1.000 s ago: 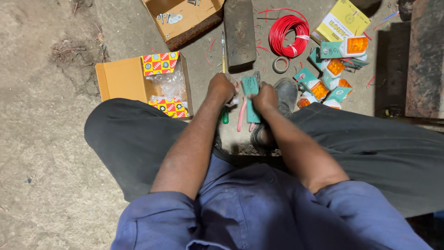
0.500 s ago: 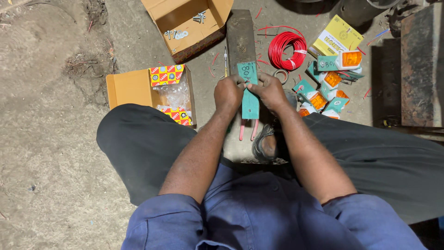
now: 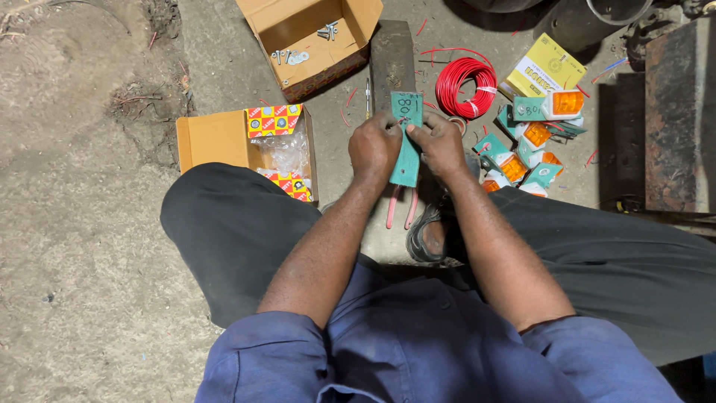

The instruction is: The person sits on the floor and uses a hammer and chisel to drive nails into a small teal plastic board. They repeatedly position the chisel, strike it, and adjust the board. The person also handles a white plastic socket and places it into a cardboard box.

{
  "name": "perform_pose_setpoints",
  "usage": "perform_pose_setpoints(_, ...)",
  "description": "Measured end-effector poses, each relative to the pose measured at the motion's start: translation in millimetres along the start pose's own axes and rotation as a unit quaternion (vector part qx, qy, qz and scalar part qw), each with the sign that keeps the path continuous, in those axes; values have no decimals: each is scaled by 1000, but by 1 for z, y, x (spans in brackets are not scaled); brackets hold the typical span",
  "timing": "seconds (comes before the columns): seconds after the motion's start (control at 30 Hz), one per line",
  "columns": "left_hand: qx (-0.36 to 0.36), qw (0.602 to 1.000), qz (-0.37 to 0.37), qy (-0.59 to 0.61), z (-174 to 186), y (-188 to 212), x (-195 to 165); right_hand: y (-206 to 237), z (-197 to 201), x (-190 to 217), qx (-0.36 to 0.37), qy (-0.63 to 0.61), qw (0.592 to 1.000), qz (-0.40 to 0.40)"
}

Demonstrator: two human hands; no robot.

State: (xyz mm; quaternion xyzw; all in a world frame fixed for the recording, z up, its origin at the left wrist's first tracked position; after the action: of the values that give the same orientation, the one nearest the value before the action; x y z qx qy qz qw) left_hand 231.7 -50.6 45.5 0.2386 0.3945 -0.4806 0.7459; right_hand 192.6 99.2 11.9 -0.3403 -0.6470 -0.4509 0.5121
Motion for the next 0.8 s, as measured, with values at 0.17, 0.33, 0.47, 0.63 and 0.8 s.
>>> perform_pose_setpoints(0.17,4,1000,-19,-21,2,0,-2,-1,-5,6,12,-28,999,12)
perform_pose_setpoints(0.33,26,999,-15,-39,0,3,-2,0,-6,6,-1,-2,1000,12)
perform_pose_setpoints(0.47,23,999,-21,-36,-3,2,-3,1,-7,7,15,21,999,32)
perform_pose_setpoints(0.63,7,999,-14,-30,-4,-1,-2,3,-8,14,20,66,996,62)
perform_pose_setpoints(0.8,9,997,-56,-48,-4,1,-4,7,-10,21,-7,186,978,95)
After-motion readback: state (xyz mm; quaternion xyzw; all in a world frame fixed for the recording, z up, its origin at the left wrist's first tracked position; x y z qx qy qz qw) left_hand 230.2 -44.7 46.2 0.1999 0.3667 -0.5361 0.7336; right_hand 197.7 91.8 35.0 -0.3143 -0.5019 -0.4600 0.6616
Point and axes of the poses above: each hand's wrist, its own y-axis away from the middle knuckle, its own z-axis out of the back of the hand, x = y × z, the point moved 3 cm from there along -y, towards the middle knuckle, and after that the axes turned 3 degrees about x, right-handed, at the moved point
